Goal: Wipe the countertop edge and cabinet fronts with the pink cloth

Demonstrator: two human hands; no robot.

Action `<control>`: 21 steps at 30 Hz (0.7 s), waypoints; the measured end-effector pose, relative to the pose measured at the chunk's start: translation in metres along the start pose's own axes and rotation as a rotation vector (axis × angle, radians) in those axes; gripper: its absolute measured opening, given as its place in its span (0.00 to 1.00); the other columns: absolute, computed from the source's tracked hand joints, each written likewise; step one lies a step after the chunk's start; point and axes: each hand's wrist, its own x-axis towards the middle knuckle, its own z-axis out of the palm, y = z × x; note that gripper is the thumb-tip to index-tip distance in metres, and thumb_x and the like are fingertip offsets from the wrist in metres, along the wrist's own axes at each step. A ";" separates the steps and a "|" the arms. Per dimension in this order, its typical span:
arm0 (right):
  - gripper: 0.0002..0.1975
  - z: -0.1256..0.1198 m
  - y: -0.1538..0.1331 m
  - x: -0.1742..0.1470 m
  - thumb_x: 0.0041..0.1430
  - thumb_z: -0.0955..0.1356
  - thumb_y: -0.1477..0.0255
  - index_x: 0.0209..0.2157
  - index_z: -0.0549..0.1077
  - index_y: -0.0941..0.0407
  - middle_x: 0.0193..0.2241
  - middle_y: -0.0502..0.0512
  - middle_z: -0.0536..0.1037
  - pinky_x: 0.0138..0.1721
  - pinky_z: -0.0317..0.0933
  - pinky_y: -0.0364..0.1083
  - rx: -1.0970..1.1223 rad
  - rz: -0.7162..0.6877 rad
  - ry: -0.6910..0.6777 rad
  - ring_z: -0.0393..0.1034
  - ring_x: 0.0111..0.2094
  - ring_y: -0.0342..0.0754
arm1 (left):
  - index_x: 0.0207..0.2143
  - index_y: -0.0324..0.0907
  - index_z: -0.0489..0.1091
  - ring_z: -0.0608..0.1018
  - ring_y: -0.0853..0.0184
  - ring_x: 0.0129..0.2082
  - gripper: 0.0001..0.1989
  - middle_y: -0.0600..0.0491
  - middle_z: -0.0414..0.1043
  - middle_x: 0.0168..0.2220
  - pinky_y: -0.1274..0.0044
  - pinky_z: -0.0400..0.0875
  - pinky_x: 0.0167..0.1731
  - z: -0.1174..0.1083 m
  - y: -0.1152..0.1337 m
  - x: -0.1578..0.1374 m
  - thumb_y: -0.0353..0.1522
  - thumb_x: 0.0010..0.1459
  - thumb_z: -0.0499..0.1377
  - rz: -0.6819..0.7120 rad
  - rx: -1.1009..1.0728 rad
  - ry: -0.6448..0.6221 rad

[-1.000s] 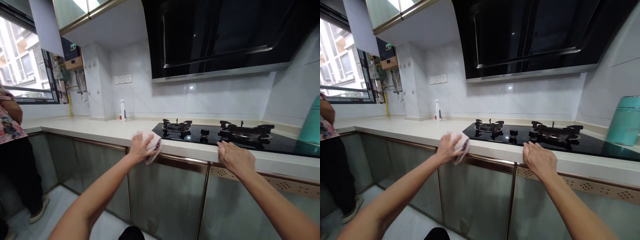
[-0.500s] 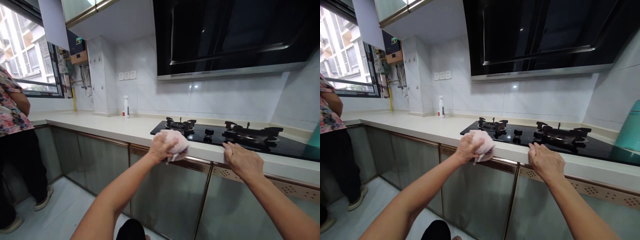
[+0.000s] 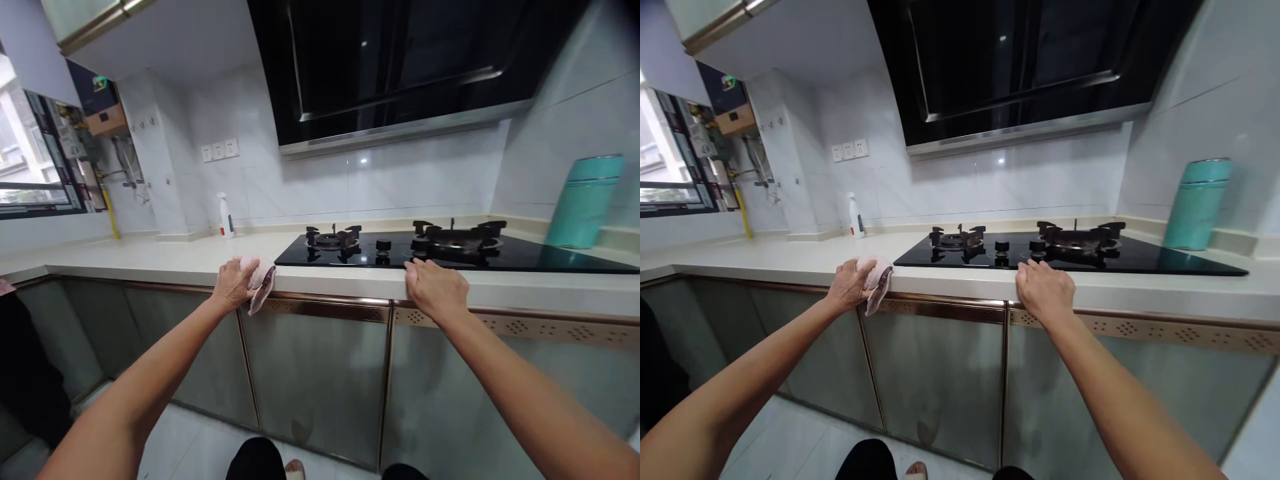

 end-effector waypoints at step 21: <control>0.25 -0.018 0.005 -0.001 0.72 0.52 0.67 0.55 0.76 0.55 0.58 0.62 0.75 0.55 0.63 0.55 0.026 -0.086 -0.148 0.69 0.60 0.56 | 0.68 0.45 0.53 0.67 0.51 0.61 0.46 0.40 0.63 0.64 0.62 0.60 0.56 -0.033 0.236 0.049 0.54 0.55 0.65 0.460 -0.390 0.141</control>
